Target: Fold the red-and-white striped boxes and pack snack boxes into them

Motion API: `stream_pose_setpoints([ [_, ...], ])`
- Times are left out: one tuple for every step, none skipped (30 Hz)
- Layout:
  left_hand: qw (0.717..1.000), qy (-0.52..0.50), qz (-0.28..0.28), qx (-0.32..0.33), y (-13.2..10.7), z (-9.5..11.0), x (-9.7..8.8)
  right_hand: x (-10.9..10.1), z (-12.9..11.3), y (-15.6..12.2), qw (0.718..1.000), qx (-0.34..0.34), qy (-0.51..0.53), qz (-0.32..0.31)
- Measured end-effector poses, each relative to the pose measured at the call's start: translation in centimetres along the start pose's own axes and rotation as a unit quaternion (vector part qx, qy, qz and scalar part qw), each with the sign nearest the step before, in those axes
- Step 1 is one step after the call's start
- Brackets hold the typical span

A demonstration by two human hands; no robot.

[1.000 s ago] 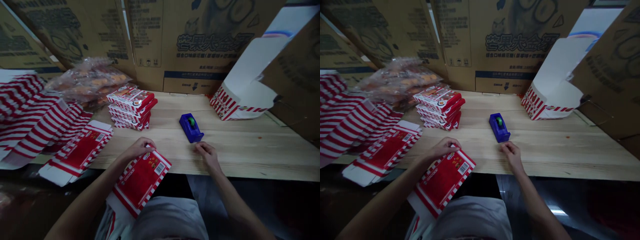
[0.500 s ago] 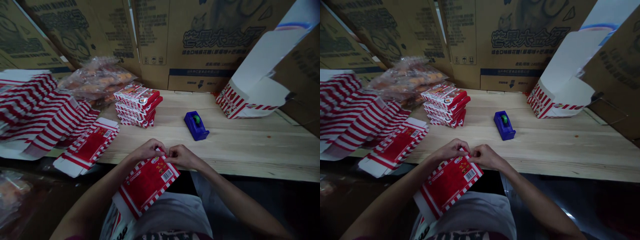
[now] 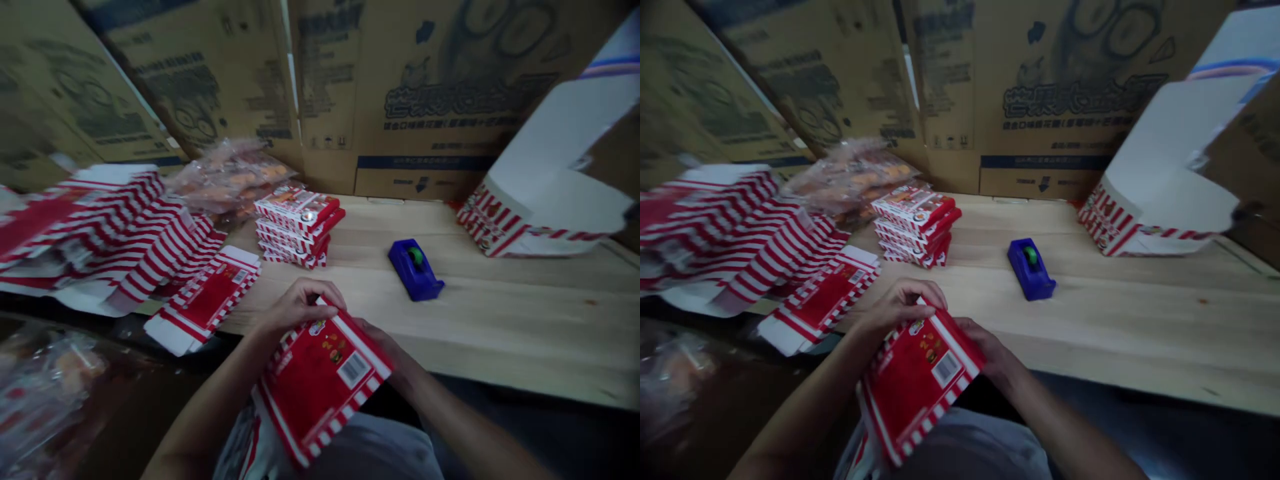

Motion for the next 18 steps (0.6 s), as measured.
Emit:
stream_pose_setpoints([
  [0.995,-0.003,0.098,-0.008,-0.6,-0.5,-1.8,-0.2,-0.5,0.0,1.000,-0.006,-0.007,0.011],
  [0.978,-0.005,0.206,-0.013,-1.5,-1.1,-3.7,-0.6,-1.2,-0.2,0.999,-0.018,-0.016,0.025],
  [0.951,-0.003,0.309,-0.013,-2.8,-1.7,-5.4,-1.1,-2.1,-0.4,0.998,-0.033,-0.033,0.042],
  [0.918,0.001,0.397,-0.008,-4.4,-2.4,-6.8,-1.7,-3.1,-0.7,0.995,-0.047,-0.062,0.060],
  [0.887,0.010,0.461,0.000,-6.0,-3.1,-7.7,-2.2,-4.1,-1.0,0.989,-0.059,-0.111,0.077],
  [0.864,0.021,0.504,0.009,-7.6,-3.7,-8.2,-2.5,-5.2,-1.2,0.978,-0.064,-0.175,0.089],
  [0.847,0.031,0.531,0.016,-9.0,-4.4,-8.4,-2.8,-6.1,-1.3,0.962,-0.062,-0.249,0.093],
  [0.837,0.044,0.544,0.017,-10.4,-5.0,-8.4,-3.1,-6.9,-1.3,0.941,-0.054,-0.323,0.091],
  [0.832,0.065,0.550,0.014,-11.5,-5.4,-8.3,-3.3,-7.5,-1.1,0.915,-0.043,-0.391,0.088],
  [0.833,0.104,0.544,0.006,-12.4,-5.4,-8.3,-3.8,-8.2,-0.7,0.888,-0.031,-0.450,0.092],
  [0.835,0.151,0.529,0.000,-12.9,-5.1,-8.4,-4.3,-8.9,-0.3,0.859,-0.021,-0.501,0.104],
  [0.838,0.194,0.510,-0.003,-13.0,-4.6,-8.7,-5.0,-9.6,0.3,0.830,-0.015,-0.544,0.123],
  [0.842,0.215,0.495,-0.006,-12.8,-4.0,-9.5,-5.5,-10.4,0.9,0.803,-0.015,-0.579,0.144],
  [0.847,0.210,0.488,-0.007,-12.1,-3.3,-10.6,-6.0,-11.2,1.4,0.779,-0.025,-0.603,0.168],
  [0.852,0.178,0.492,-0.007,-11.2,-2.7,-12.2,-6.4,-11.9,1.8,0.760,-0.044,-0.619,0.194],
  [0.855,0.123,0.504,-0.008,-9.9,-2.1,-14.2,-6.6,-12.6,2.1,0.745,-0.068,-0.627,0.219],
  [0.853,0.081,0.515,-0.011,-8.4,-1.6,-16.4,-6.8,-13.1,2.2,0.734,-0.094,-0.626,0.244],
  [0.846,0.059,0.530,-0.004,-6.7,-0.8,-18.9,-7.0,-13.4,2.2,0.729,-0.113,-0.621,0.265],
])
Point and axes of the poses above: each hand's wrist, its own y-axis towards the middle knuckle, its own x-axis out of the palm, z = x × y, the point moved 7 cm from there along y, towards the middle knuckle, and after that the axes turned 12 degrees about x, right-handed, at the moved point
